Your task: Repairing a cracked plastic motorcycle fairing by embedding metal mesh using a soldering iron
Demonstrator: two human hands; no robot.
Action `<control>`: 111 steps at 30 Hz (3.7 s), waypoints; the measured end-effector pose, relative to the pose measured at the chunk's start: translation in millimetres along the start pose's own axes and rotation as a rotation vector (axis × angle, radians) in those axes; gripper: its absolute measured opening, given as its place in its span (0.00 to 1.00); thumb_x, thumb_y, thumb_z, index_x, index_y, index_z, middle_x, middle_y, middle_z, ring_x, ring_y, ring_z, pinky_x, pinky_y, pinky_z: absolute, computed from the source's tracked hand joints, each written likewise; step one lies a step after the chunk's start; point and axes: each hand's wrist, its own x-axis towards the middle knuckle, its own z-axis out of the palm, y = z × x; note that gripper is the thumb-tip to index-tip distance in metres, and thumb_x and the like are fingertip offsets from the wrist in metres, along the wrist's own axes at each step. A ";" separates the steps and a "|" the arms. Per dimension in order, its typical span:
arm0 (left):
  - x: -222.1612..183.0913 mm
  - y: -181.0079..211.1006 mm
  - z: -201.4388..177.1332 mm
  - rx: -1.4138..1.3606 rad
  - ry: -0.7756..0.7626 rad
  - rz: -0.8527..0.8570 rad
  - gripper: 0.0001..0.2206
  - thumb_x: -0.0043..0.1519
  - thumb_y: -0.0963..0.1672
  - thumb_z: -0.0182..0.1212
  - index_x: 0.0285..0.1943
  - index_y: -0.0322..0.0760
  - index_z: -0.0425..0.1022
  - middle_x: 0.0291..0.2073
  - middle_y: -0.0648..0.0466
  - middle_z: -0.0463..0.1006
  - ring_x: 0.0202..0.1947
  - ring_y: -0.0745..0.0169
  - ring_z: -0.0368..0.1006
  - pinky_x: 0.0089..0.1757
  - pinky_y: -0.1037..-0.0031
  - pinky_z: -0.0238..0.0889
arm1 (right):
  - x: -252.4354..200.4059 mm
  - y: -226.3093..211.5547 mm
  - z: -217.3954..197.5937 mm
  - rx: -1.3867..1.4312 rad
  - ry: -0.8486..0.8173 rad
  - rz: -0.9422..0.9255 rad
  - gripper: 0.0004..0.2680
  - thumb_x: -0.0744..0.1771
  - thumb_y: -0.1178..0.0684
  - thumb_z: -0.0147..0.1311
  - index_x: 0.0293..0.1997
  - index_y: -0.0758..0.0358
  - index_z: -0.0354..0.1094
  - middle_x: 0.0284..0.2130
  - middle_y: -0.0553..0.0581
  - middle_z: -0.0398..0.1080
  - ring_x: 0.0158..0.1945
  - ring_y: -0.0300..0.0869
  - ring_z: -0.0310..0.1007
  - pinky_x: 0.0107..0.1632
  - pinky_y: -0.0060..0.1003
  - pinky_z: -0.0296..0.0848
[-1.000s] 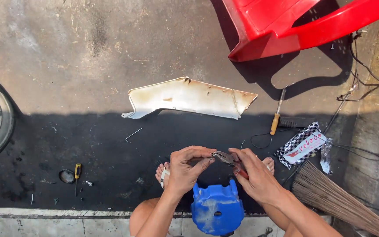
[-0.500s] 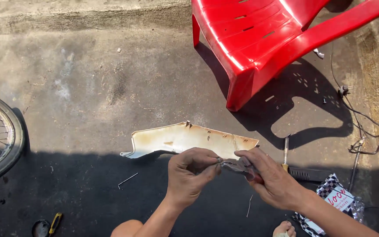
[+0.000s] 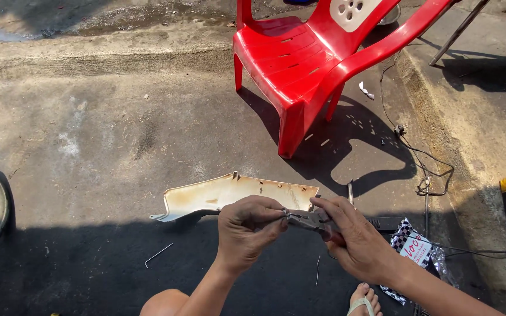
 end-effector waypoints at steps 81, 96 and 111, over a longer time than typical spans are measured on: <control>-11.3 9.5 4.5 0.201 -0.107 0.078 0.10 0.50 0.36 0.72 0.36 0.42 0.82 0.35 0.53 0.85 0.31 0.70 0.79 0.34 0.81 0.74 | -13.4 8.3 12.5 0.051 0.031 -0.056 0.33 0.57 0.66 0.48 0.73 0.56 0.52 0.41 0.53 0.68 0.28 0.38 0.62 0.34 0.33 0.67; -9.3 9.4 5.5 0.340 -0.112 0.109 0.10 0.49 0.35 0.73 0.35 0.40 0.82 0.34 0.53 0.85 0.29 0.71 0.79 0.32 0.82 0.73 | -14.3 18.6 8.2 -0.114 0.103 -0.106 0.31 0.56 0.64 0.56 0.69 0.57 0.57 0.44 0.56 0.74 0.30 0.43 0.74 0.35 0.39 0.75; -12.2 12.2 9.5 0.253 -0.185 0.050 0.08 0.50 0.36 0.72 0.33 0.41 0.81 0.33 0.52 0.85 0.28 0.71 0.78 0.32 0.82 0.72 | -15.6 29.3 15.7 0.053 0.116 -0.207 0.22 0.54 0.65 0.52 0.54 0.60 0.69 0.30 0.52 0.76 0.18 0.38 0.64 0.23 0.33 0.64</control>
